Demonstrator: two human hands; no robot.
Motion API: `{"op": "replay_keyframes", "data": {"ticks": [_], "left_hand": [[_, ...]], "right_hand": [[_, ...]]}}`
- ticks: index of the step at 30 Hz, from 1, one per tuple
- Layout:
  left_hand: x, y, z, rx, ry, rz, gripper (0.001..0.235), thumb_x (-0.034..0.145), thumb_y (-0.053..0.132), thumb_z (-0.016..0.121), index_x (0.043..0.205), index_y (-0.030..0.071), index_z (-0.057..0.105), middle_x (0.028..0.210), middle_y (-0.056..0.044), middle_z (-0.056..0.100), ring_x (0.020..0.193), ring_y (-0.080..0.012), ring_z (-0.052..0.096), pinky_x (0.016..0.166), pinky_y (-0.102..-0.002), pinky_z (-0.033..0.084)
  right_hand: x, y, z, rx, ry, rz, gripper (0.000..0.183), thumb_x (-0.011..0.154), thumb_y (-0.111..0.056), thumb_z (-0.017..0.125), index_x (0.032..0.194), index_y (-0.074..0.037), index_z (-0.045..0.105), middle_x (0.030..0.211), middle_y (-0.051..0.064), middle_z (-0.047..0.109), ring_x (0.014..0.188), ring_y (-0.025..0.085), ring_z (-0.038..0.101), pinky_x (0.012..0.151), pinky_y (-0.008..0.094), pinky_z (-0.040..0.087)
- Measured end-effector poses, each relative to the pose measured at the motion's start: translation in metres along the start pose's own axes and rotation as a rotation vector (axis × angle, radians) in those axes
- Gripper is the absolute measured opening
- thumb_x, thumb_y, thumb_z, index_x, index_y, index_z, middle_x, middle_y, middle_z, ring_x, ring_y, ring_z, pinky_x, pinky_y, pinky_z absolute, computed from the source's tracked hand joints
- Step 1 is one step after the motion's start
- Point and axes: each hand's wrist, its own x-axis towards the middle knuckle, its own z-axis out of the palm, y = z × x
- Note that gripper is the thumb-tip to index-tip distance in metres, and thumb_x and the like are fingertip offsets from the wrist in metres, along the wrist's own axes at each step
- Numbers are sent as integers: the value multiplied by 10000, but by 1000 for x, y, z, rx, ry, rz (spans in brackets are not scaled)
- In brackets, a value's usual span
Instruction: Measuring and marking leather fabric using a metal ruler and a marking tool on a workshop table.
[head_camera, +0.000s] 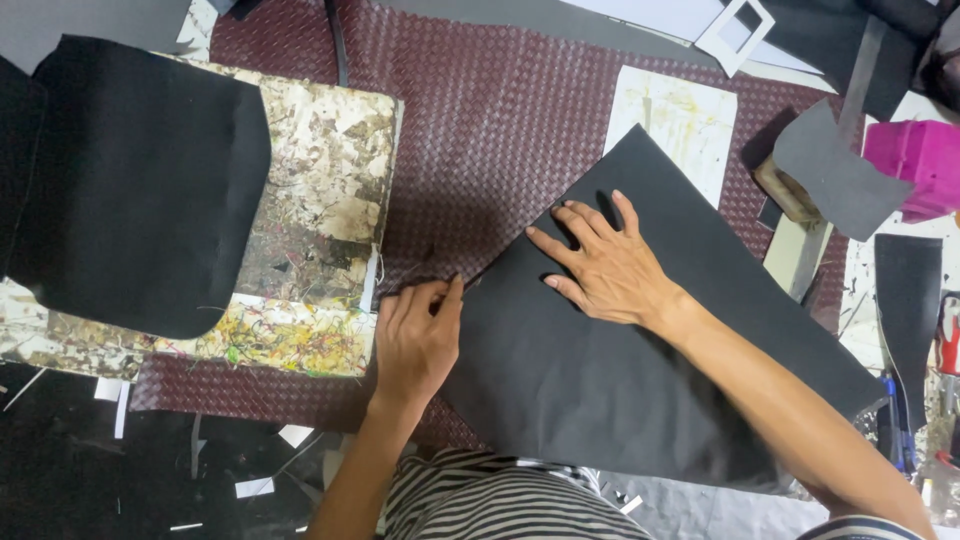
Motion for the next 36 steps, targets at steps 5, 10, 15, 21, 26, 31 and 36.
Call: {"op": "replay_keyframes", "data": {"ticks": [5, 10, 15, 21, 26, 31, 36], "left_hand": [[-21, 6, -24, 0, -14, -25, 194, 962, 60, 624, 1077, 77, 779, 927, -73, 659, 792, -226, 652, 664, -336, 451], [-46, 12, -31, 49, 8, -54, 239, 948, -13, 598, 1068, 89, 777, 954, -73, 656, 805, -236, 659, 618, -328, 450], [-60, 19, -42, 178, -6, -173, 257, 921, -20, 741, 1118, 139, 783, 1021, -66, 734, 779, -208, 683, 599, -333, 569], [-77, 11, -48, 124, 141, -157, 165, 969, 103, 776, 1131, 126, 794, 1061, -60, 791, 773, -148, 749, 596, -287, 563], [-87, -1, -41, 122, 211, -116, 161, 974, 129, 732, 1120, 140, 799, 1070, -17, 790, 644, -117, 703, 556, -234, 528], [-84, -5, -44, 155, 278, -76, 152, 974, 126, 687, 1033, 165, 822, 997, 3, 779, 660, -124, 701, 609, -223, 551], [-89, -9, -41, 134, 266, -71, 110, 956, 138, 723, 1004, 166, 817, 975, -1, 763, 713, -136, 721, 614, -244, 566]], "right_hand": [[2, 0, -2, 25, -29, -8, 591, 1054, -586, 290, 1521, -288, 496, 1439, 140, 508, 1435, 280, 421, 1162, 645, 108], [3, 1, -5, 37, -36, -25, 599, 1056, -575, 297, 1533, -270, 489, 1428, 154, 499, 1430, 296, 423, 1156, 657, 98], [10, -6, -24, -96, -42, -42, 586, 1031, -572, 412, 1504, -255, 556, 1395, 128, 598, 1356, 270, 535, 1194, 596, 182], [10, -6, -23, -92, -41, -43, 579, 1046, -564, 374, 1499, -256, 559, 1400, 135, 591, 1360, 277, 533, 1182, 614, 185], [5, 0, -9, 5, -54, -48, 616, 1066, -558, 311, 1549, -230, 508, 1407, 179, 550, 1404, 316, 471, 1168, 653, 125], [4, 0, -4, 61, -41, -56, 636, 1068, -564, 277, 1569, -230, 481, 1400, 193, 516, 1428, 328, 425, 1142, 658, 78], [4, 0, -4, 41, -55, -37, 630, 1063, -577, 292, 1564, -250, 489, 1415, 183, 523, 1430, 325, 430, 1142, 665, 99]]}}
